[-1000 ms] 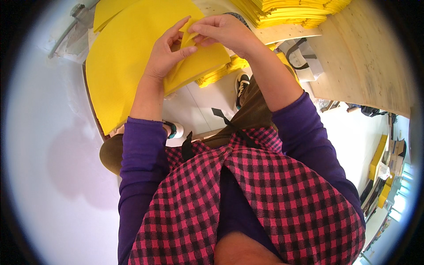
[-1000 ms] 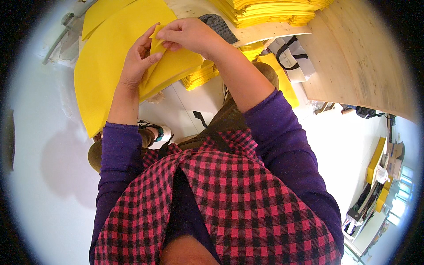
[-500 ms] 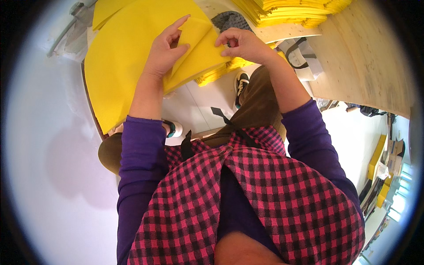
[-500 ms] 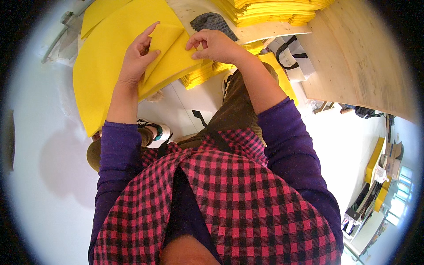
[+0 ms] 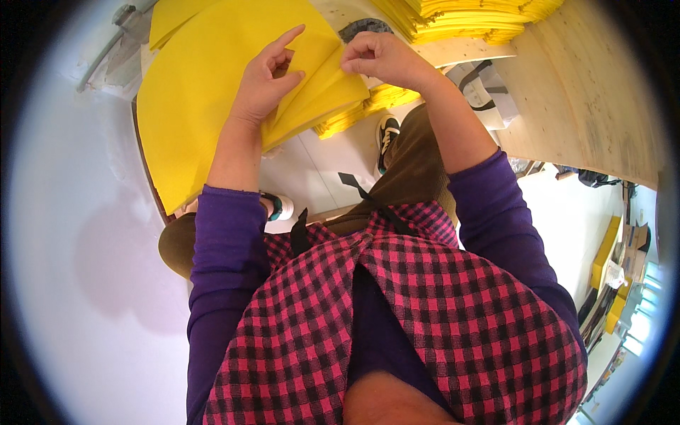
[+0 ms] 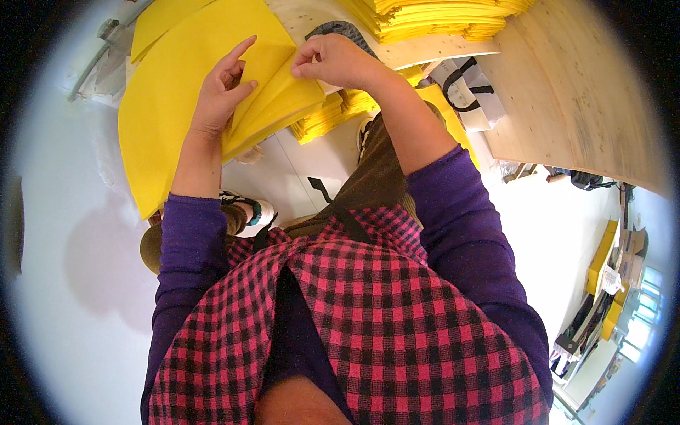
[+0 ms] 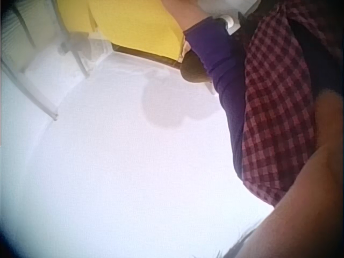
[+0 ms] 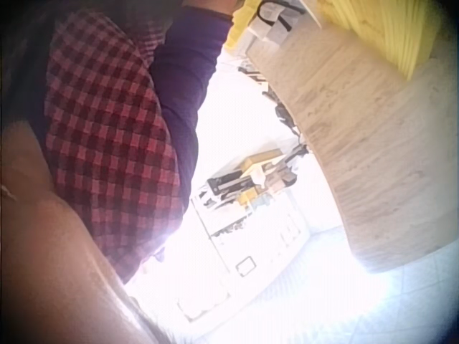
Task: The person sits on the floor and repeatedly folds yellow foam sheets in half, aligning edges and stacking them. The person handles the sheets by hand without tools, creating a growing stack of folded pieces.
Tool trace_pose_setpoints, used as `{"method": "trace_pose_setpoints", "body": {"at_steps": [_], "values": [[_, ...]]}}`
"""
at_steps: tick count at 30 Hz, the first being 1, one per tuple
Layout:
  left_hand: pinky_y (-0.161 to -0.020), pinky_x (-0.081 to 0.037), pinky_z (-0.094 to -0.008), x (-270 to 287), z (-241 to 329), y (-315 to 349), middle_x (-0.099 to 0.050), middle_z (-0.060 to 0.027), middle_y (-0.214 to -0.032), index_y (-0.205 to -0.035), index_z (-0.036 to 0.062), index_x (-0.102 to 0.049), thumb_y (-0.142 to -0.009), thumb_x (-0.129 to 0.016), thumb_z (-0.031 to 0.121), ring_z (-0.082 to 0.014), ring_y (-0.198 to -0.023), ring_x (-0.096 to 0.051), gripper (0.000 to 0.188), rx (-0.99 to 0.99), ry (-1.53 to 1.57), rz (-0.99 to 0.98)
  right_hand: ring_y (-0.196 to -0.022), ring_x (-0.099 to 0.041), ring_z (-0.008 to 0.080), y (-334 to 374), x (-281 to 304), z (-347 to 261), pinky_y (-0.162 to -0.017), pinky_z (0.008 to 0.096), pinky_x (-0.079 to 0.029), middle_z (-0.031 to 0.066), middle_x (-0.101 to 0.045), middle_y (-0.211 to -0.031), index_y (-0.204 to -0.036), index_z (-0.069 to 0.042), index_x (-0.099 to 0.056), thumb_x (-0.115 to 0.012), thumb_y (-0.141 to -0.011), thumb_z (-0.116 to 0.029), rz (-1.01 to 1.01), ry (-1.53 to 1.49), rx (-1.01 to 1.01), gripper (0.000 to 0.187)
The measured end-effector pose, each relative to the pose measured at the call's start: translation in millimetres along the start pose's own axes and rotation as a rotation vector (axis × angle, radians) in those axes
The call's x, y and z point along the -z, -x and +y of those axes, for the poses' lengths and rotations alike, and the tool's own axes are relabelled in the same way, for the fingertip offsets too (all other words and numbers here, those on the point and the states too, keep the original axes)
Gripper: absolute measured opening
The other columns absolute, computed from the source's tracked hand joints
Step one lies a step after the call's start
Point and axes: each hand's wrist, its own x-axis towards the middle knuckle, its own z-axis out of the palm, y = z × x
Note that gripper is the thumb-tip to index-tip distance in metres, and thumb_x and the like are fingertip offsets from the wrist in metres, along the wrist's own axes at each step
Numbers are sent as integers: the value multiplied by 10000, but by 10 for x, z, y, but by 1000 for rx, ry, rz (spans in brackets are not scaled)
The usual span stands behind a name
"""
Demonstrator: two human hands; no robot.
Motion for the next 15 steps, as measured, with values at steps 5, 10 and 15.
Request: {"method": "trace_pose_setpoints", "body": {"at_steps": [5, 10, 15], "values": [[-786, -425, -207, 13, -14, -12, -563, -4, -913, -1383, 117, -468, -739, -644, -19, -87, -837, -531, 681, -8, 27, -25, -747, -603, 190, -123, 34, -121, -701, 307, -475, 73, -652, -787, -905, -56, -696, -671, -796, -242, 14, 46, -2, 217], [-810, -430, -223, 15, -18, 0, -576, -14, -920, -1402, 124, -441, -724, -720, 30, -101, -849, -541, 739, -39, -1, -35, -736, -582, 138, -281, 45, -294, -709, 283, -468, 43, -651, -799, -921, -28, -676, -663, -838, -251, -11, 103, -68, 238], [-822, -430, -229, -20, -49, -5, -577, -13, -927, -1415, 112, -416, -712, -720, 16, -113, -846, -543, 772, -93, -7, -30, -716, -593, 178, -401, -2, -361, -690, 304, -475, 75, -655, -784, -922, -36, -679, -652, -825, -289, 45, 167, -43, 272]]}}
